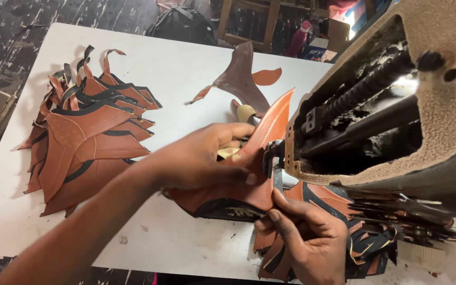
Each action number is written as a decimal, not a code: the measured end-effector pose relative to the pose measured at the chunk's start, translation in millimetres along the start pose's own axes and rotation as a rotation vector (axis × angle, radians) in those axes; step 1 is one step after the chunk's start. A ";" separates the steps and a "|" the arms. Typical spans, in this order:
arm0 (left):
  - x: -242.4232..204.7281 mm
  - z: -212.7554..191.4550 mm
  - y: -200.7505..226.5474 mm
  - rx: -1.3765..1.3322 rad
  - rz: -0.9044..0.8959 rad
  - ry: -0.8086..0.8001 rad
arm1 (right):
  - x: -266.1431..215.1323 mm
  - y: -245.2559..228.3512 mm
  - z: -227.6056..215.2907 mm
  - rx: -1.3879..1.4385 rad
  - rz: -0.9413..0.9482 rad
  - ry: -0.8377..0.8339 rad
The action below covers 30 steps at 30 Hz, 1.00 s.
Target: Stitching leather shoe upper components together using an industrial sewing machine.
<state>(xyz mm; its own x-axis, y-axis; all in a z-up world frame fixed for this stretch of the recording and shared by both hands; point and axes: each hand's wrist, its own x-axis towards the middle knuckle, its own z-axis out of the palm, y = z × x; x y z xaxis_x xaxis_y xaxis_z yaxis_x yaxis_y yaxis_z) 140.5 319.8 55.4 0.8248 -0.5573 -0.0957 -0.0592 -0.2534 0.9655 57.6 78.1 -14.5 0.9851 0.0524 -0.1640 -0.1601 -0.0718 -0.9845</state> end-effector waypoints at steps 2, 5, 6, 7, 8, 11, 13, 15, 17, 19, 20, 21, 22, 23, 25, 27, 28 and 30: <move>5.4 -6.4 -2.6 -0.092 0.003 -0.054 | 1.0 -6.9 2.1 0.000 0.021 -0.008; 13.7 -13.8 -14.8 -0.269 -0.003 -0.162 | -0.6 -7.5 1.0 0.040 0.040 -0.044; 17.7 -15.9 -20.3 -0.353 -0.007 -0.216 | -1.1 -6.4 -0.6 0.078 0.033 -0.069; 20.8 -18.6 -23.5 -0.355 -0.009 -0.216 | -1.5 -4.8 -1.8 0.078 0.035 -0.069; 23.8 -21.5 -26.1 -0.298 -0.018 -0.227 | -2.0 -3.8 -2.8 0.068 -0.019 -0.100; 32.1 -31.3 -27.9 -0.193 -0.030 -0.247 | -3.3 -7.8 -3.8 -0.020 -0.165 -0.130; 37.6 -36.9 -29.0 -0.147 -0.034 -0.258 | -3.2 -18.1 -3.3 -0.097 -0.255 -0.128; 42.8 -42.5 -31.5 0.185 0.117 -0.226 | -1.5 -33.9 -1.2 -0.443 -0.423 -0.155; 42.3 -43.7 -23.6 0.140 0.091 -0.223 | -0.9 -37.7 0.2 -0.543 -0.524 -0.137; 40.4 -44.9 -22.7 0.096 0.065 -0.220 | 0.4 -37.6 -4.7 -0.642 -0.625 -0.120; 39.0 -45.8 -25.5 0.099 0.173 -0.221 | 1.8 -35.9 -10.3 -0.779 -0.587 -0.139; 37.5 -46.9 -28.0 0.102 0.280 -0.222 | 3.3 -34.4 -15.8 -0.914 -0.547 -0.158; 32.1 -44.6 -28.9 0.103 0.278 -0.222 | 5.6 -37.4 -18.1 -0.912 -0.548 -0.159; 26.5 -41.3 -30.4 -0.049 0.167 -0.213 | 6.9 -39.7 -20.6 -1.021 -0.476 -0.218; 14.6 -33.1 -34.8 -0.201 0.054 -0.202 | 11.2 -48.4 -22.5 -1.128 -0.401 -0.279; 1.3 -25.8 -38.9 0.039 0.132 -0.029 | 17.9 -62.5 -19.4 -1.092 -0.648 -0.276; -5.8 -19.0 -44.3 0.041 0.130 -0.029 | 24.2 -58.0 -22.3 -1.089 -0.649 -0.277; -20.1 -3.7 -56.0 0.101 -0.091 0.188 | 36.9 -48.2 -29.2 -1.186 -0.617 -0.370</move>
<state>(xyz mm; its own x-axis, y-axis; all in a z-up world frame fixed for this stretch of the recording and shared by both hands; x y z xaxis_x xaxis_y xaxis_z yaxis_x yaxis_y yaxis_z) 129.3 348.1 4.1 0.9191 -0.3737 -0.1251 -0.0282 -0.3789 0.9250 103.5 54.4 28.8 0.7721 0.6301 0.0832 0.6233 -0.7250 -0.2929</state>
